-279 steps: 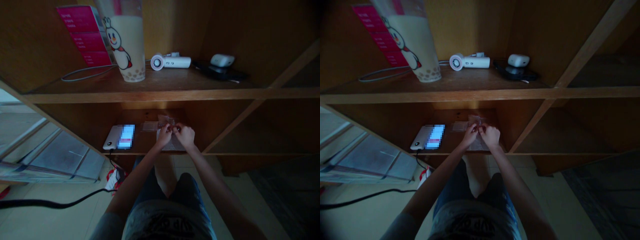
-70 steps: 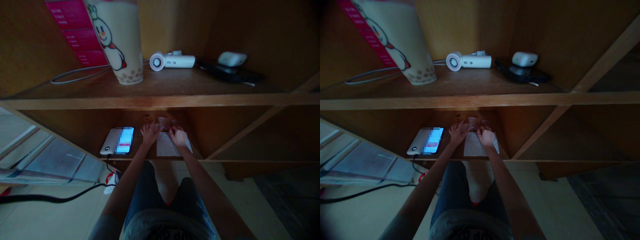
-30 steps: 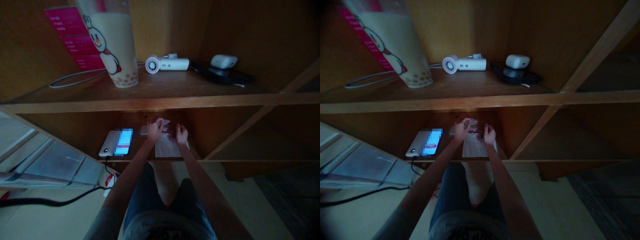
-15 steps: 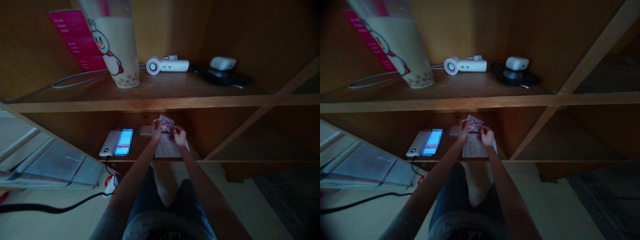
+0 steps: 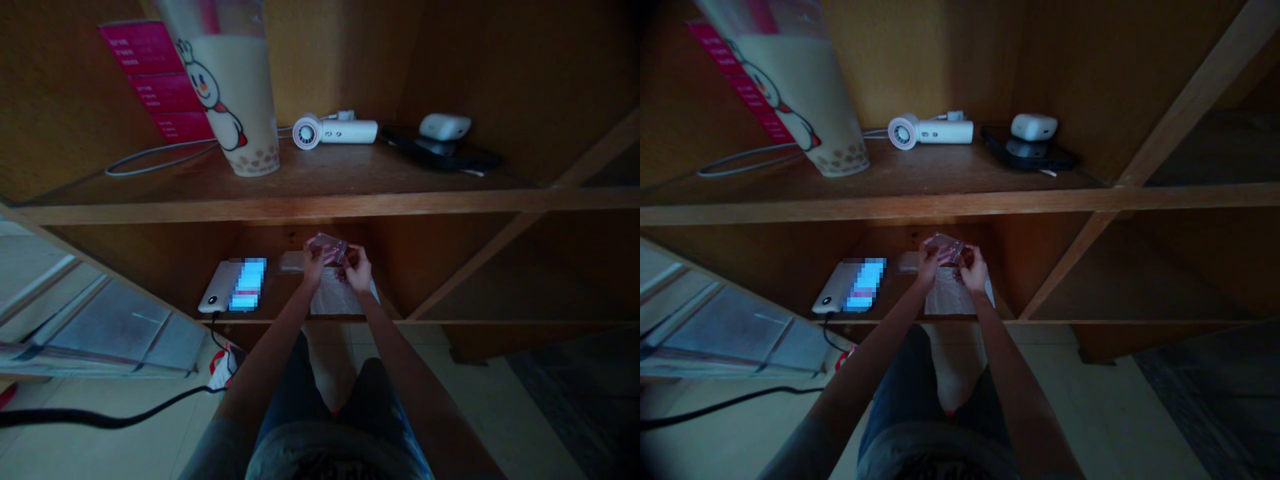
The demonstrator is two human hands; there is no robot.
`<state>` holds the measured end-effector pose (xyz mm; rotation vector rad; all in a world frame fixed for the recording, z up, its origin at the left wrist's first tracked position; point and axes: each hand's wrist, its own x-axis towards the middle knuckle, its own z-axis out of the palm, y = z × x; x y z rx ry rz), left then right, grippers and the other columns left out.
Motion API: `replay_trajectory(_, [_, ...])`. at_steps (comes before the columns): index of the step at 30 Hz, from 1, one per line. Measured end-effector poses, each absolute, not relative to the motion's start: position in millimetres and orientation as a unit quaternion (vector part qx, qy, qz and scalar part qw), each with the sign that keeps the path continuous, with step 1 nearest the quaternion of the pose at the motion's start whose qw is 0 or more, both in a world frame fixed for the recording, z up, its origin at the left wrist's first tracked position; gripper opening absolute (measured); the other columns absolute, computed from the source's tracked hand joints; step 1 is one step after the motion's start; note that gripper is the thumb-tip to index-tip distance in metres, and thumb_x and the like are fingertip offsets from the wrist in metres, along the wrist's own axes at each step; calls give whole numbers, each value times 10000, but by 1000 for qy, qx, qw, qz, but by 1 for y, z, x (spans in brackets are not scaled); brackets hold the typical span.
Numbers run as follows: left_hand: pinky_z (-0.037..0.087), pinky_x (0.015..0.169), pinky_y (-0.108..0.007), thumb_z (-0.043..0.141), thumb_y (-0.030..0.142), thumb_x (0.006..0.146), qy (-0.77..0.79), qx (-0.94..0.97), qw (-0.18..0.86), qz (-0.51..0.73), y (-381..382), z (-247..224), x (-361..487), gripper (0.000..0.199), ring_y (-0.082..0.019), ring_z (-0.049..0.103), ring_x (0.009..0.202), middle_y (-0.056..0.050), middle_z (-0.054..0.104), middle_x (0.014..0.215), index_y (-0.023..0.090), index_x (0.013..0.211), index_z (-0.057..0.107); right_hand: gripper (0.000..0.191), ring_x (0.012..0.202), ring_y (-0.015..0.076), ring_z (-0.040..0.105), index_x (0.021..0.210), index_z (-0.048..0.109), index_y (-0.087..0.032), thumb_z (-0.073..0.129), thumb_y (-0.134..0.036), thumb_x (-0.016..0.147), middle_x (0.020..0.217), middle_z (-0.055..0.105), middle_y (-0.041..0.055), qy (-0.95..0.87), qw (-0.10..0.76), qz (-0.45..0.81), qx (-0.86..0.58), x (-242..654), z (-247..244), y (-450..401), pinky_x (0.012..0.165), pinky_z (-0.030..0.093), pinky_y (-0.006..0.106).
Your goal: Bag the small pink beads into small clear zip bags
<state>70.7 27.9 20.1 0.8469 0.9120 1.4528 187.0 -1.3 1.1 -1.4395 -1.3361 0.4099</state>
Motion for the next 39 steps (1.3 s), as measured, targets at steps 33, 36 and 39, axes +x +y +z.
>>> replay_trajectory(33, [489,671,-227,551,191,792,469,660,335,482,17,33,80,86,-130,637,705,-52,682,811,147,815,623,253,768,191,569,826,624,-176,446,-356,830,810,626,66,-603,549,75,-575,186,5,-7,704,423,299])
replay_trajectory(36, [490,682,-228,543,189,794,461,664,334,485,20,27,81,101,-131,634,717,-48,683,811,150,812,634,262,766,190,573,834,623,-180,439,-366,837,814,632,66,-604,542,80,-579,185,5,-7,704,423,298])
replay_trajectory(39, [494,681,-231,542,192,791,460,652,346,493,22,21,82,106,-133,635,728,-47,683,808,150,813,638,267,770,193,578,842,623,-177,437,-368,837,824,639,71,-605,537,85,-581,186,4,-6,709,424,300])
